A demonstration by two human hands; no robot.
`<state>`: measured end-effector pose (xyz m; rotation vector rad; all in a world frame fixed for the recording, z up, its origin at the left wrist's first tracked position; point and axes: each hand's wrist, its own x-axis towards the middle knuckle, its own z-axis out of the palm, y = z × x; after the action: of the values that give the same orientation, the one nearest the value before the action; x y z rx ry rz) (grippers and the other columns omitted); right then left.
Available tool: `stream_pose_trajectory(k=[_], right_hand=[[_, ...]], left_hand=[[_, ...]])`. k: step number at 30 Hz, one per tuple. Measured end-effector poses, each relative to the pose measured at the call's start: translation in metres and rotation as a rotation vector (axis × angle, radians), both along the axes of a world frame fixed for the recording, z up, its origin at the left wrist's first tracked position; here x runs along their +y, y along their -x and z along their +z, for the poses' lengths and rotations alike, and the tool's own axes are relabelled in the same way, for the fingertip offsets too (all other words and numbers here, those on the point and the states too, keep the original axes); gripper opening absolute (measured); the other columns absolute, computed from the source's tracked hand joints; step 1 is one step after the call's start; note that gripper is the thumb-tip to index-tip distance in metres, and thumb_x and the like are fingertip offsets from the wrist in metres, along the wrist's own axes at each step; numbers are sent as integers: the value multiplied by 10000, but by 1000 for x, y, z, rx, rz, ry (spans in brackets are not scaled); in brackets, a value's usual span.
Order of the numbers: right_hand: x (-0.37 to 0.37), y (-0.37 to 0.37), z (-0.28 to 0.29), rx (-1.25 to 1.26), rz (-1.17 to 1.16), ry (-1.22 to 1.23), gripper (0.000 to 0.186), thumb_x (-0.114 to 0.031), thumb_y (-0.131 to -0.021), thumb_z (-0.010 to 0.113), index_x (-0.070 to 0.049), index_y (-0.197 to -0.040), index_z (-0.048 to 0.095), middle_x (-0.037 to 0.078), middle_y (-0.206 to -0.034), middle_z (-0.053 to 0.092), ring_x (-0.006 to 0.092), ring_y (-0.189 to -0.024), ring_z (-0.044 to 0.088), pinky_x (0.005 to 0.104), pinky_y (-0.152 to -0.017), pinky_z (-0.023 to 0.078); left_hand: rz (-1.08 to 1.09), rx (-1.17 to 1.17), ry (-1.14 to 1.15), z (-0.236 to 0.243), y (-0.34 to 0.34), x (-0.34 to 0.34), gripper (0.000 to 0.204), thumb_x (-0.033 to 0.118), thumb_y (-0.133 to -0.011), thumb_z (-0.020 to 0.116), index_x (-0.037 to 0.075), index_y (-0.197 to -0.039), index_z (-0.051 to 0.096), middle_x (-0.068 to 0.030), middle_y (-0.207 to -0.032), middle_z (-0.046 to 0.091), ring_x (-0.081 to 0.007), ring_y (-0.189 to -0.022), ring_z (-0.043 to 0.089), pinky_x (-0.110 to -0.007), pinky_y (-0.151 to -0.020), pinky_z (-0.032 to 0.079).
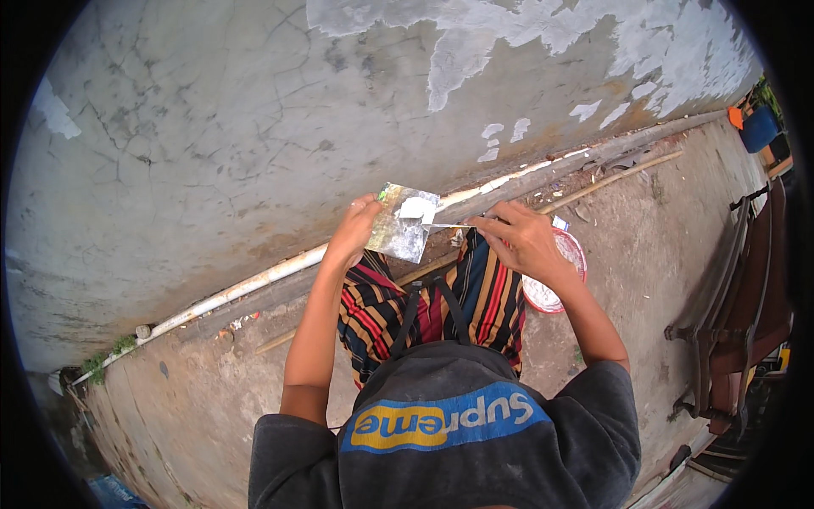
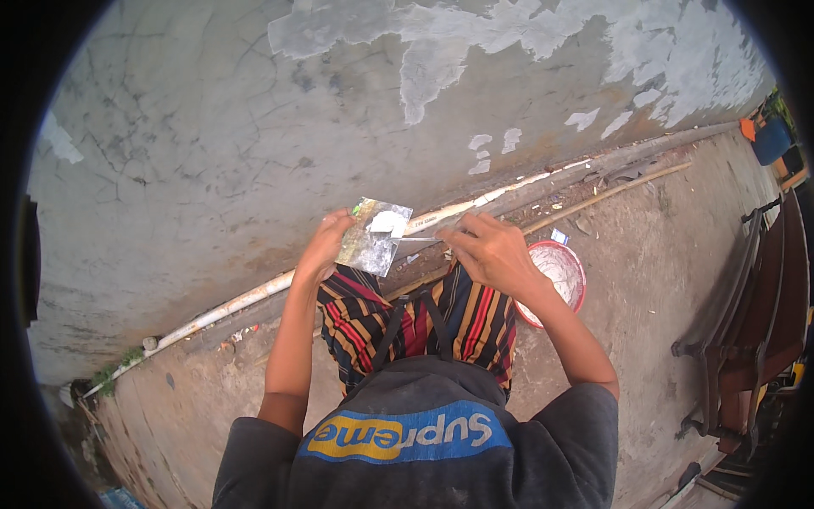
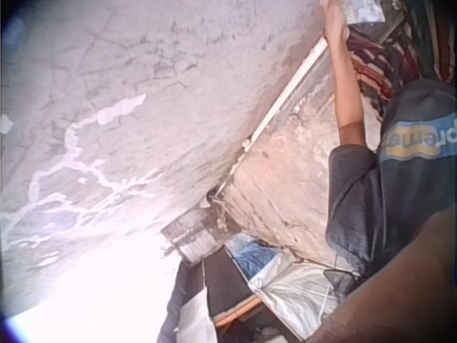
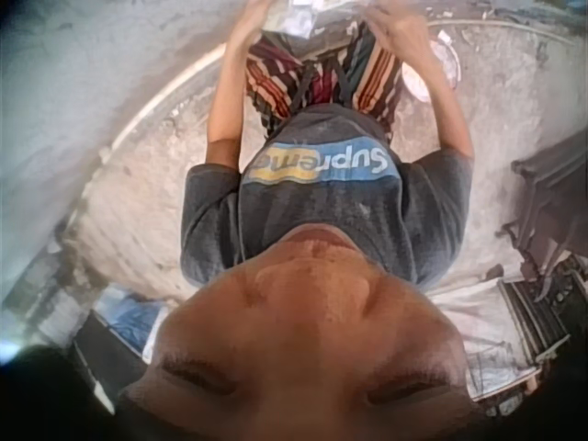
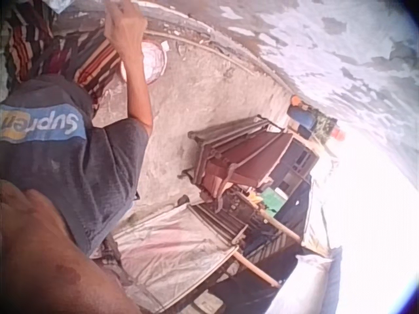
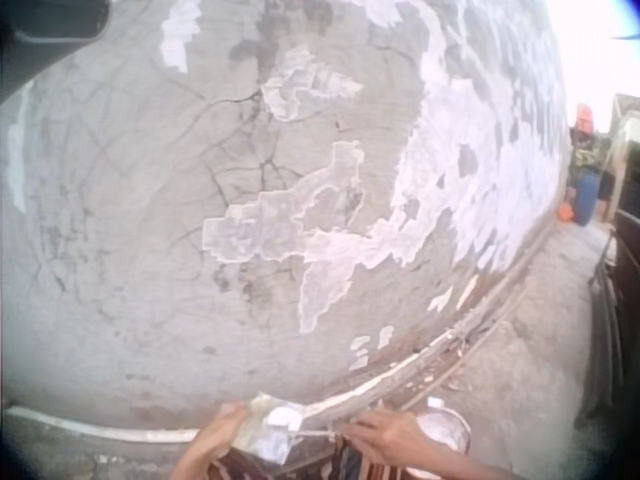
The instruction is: The person applies white plaster to a cracked concrete wall using a putty knife. They repeatedly scoop plaster from a red bucket and spread it over the wall surface, smoothing the material with the tool.
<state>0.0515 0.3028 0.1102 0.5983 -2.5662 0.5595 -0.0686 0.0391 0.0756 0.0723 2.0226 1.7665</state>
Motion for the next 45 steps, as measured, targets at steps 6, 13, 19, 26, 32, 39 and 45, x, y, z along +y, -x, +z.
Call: stream_pose_trajectory(k=[6,13,19,26,32,39,45], right_hand=[[-7,-9,-7,-132,60,79,246,-71,-798,682,-82,-1043,701,61,-793,551,213,-729,586,319,-594,486],[-2,-18,-20,-925,36,1120,339,-245,-1012,508,-28,-1259,588,26,-849,569,97,-749,572,275,-681,497],[8,12,-36,-541,63,1669,457,-216,-1027,459,-20,-1436,400,30,-939,556,112,-717,577,276,-640,528],[23,103,-46,11,-152,1850,388,-173,-1019,468,1,-1366,473,47,-956,561,91,-654,535,250,-550,477],[48,166,-53,333,-520,1367,393,-154,-1009,466,-72,-1392,498,70,-1023,498,130,-702,538,281,-626,480],[45,202,-46,591,-658,918,415,-70,-980,479,-75,-1394,501,102,-1042,472,161,-772,531,315,-673,464],[36,222,-44,653,-619,836,527,21,-944,502,-105,-1450,427,143,-1085,432,215,-768,515,350,-708,470]], left_hand=[[72,-169,-51,8,-7,-1,379,186,-949,465,-66,-1227,512,-153,-1191,558,-190,-1085,529,-330,-943,430],[173,-218,-256,-59,-10,-23,327,184,-987,423,-16,-1216,541,-98,-1161,590,-165,-1063,547,-301,-934,431],[349,-356,-310,-203,-39,-74,575,231,-1018,427,16,-1503,205,-149,-1577,196,-250,-1480,108,-377,-1181,119],[409,-234,-585,-192,-54,-70,222,147,-1018,442,47,-1215,460,-74,-1263,531,-207,-1170,536,-361,-1005,446],[407,-235,-618,-205,-55,-87,260,133,-1000,488,47,-1244,468,-63,-1261,545,-206,-1174,538,-354,-1006,438],[455,-240,-603,-200,-61,-96,263,140,-993,503,47,-1238,472,-53,-1240,544,-188,-1166,536,-341,-1008,429],[455,-227,-579,-200,-62,-97,254,140,-992,505,46,-1226,477,-59,-1241,549,-190,-1158,539,-340,-1005,432]])
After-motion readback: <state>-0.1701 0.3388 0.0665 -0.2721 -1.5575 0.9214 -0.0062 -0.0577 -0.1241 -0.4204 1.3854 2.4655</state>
